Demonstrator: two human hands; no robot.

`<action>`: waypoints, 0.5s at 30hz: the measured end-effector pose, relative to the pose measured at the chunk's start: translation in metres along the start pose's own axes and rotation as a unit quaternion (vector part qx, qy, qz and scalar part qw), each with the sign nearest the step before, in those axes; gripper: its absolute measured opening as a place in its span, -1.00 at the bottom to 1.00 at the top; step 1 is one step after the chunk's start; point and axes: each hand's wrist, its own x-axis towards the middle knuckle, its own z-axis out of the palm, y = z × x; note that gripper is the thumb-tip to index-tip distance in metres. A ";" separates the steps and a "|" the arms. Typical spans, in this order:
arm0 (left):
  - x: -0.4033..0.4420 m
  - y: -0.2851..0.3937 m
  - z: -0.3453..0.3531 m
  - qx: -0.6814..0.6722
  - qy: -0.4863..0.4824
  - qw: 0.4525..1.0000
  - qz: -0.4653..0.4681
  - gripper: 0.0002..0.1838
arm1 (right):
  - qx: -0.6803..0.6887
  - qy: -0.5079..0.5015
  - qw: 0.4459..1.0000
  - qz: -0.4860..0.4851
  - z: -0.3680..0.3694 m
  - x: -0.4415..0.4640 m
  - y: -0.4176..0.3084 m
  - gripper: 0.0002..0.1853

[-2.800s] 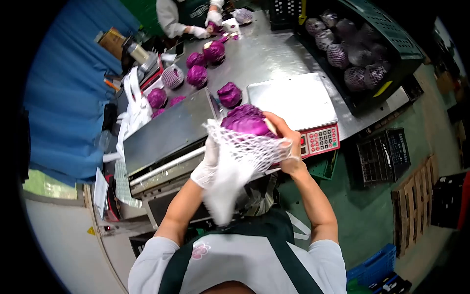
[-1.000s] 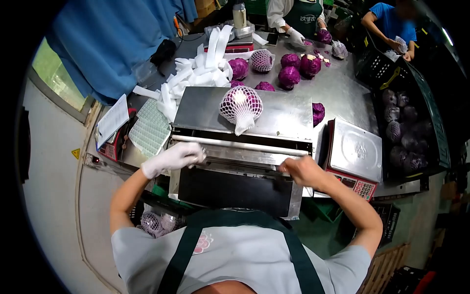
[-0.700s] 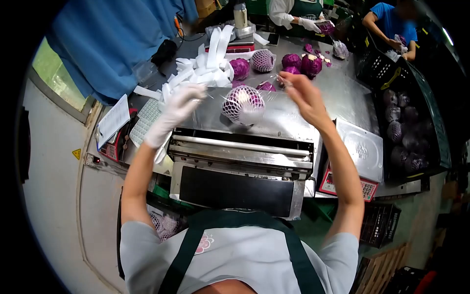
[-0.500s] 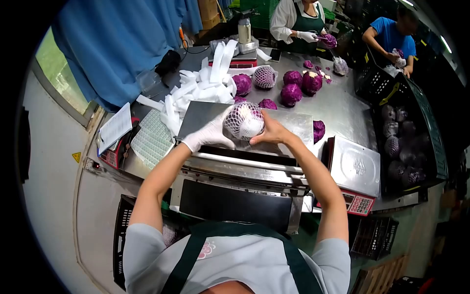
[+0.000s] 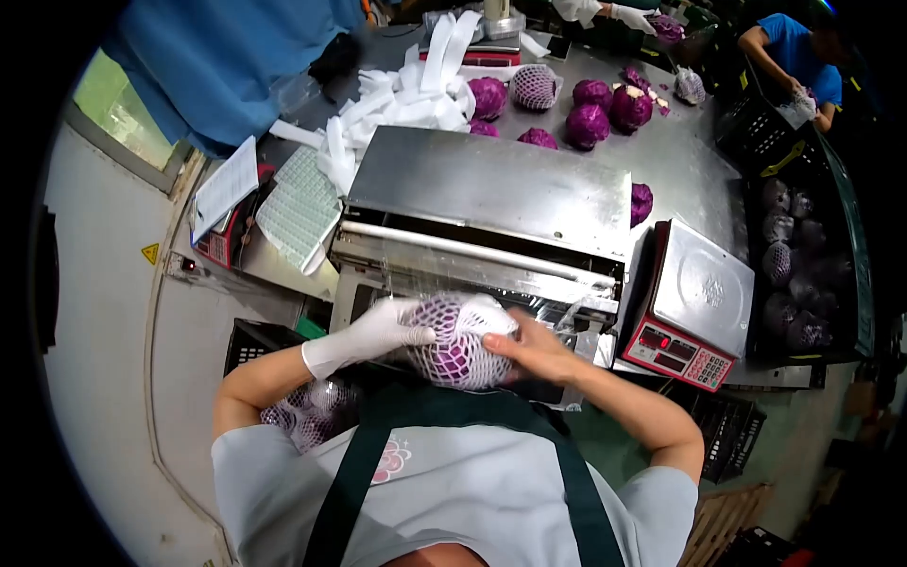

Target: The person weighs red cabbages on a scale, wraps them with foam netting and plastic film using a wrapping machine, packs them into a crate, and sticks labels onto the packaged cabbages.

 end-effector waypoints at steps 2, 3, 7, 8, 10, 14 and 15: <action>-0.006 -0.024 0.004 -0.076 -0.043 0.967 -0.239 -0.17 | 0.112 -0.083 0.973 0.181 0.012 0.006 0.025 -0.14; -0.005 -0.039 0.009 -0.086 -0.053 0.964 -0.248 -0.05 | 0.116 -0.109 0.967 0.200 0.017 0.010 0.034 -0.10; -0.005 -0.059 0.005 -0.027 -0.069 0.954 -0.289 -0.13 | 0.131 -0.120 0.956 0.235 0.013 0.016 0.051 -0.12; -0.012 -0.062 0.014 -0.009 -0.008 0.970 -0.243 -0.19 | 0.148 -0.085 0.961 0.219 0.014 0.007 0.055 -0.19; -0.034 -0.071 0.021 0.272 0.091 0.957 -0.039 -0.30 | 0.109 -0.039 0.990 0.086 0.013 -0.019 0.061 -0.39; -0.066 -0.068 0.048 0.336 0.256 0.902 0.088 -0.46 | -0.054 0.101 0.992 -0.053 0.035 -0.046 0.088 -0.66; -0.063 -0.072 0.047 0.305 0.303 0.894 0.127 -0.54 | -0.003 0.182 0.980 -0.075 0.037 -0.043 0.088 -0.64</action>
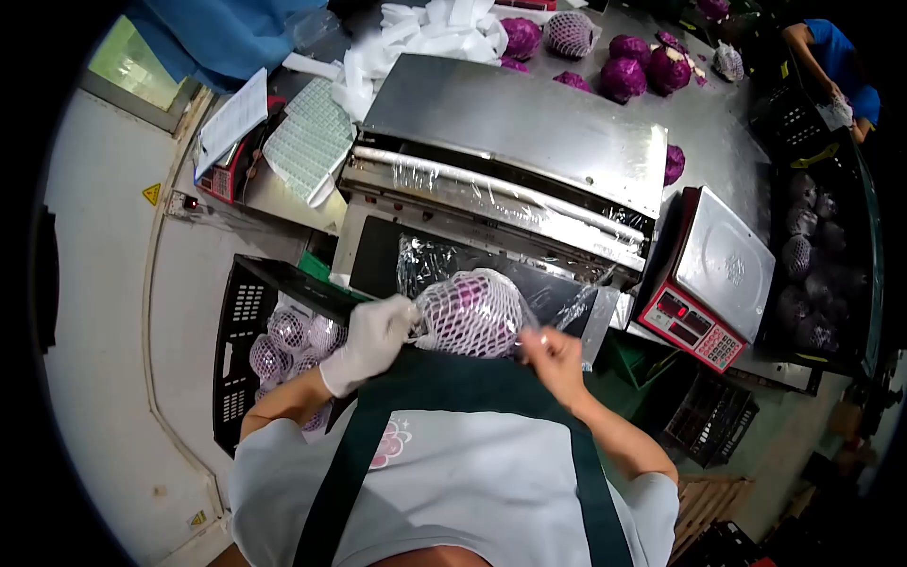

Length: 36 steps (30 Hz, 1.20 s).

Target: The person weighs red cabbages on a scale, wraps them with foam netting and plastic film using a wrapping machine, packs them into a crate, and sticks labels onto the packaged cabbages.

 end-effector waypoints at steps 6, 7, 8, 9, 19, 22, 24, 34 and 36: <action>0.050 -0.088 0.021 0.379 0.184 0.885 0.198 -0.97 | -0.302 0.235 0.905 -0.183 -0.004 0.044 0.026 -0.57; 0.056 -0.092 0.032 0.401 0.173 0.873 0.217 -0.99 | -0.355 0.238 0.876 -0.224 -0.001 0.049 0.035 -0.58; 0.064 -0.086 0.044 0.412 0.180 0.863 0.232 -0.90 | -0.422 0.227 0.840 -0.254 0.001 0.050 0.038 -0.66; 0.068 -0.088 0.063 0.394 0.152 0.881 0.216 -0.91 | -0.422 0.224 0.840 -0.256 0.006 0.054 0.040 -0.66; 0.012 -0.008 0.068 -0.634 -0.232 0.695 -0.248 -0.59 | -0.307 0.135 0.760 -0.557 0.030 0.039 -0.030 -0.67; 0.015 0.012 0.048 -0.611 -0.380 0.621 -0.310 -0.61 | -0.224 0.055 0.747 -0.623 0.019 0.043 -0.103 -0.74; 0.023 0.011 0.068 -0.641 -0.460 0.553 -0.266 -0.63 | -0.121 -0.083 0.769 -0.622 0.042 0.054 -0.129 -0.72; -0.041 -0.010 0.083 -0.751 -0.171 0.557 -0.310 -0.48 | 0.261 -0.582 0.761 -0.117 0.048 0.079 -0.022 -0.45; -0.056 -0.006 0.071 -0.724 -0.149 0.644 -0.195 -0.23 | 0.351 -0.402 0.846 0.005 0.046 0.061 -0.005 -0.40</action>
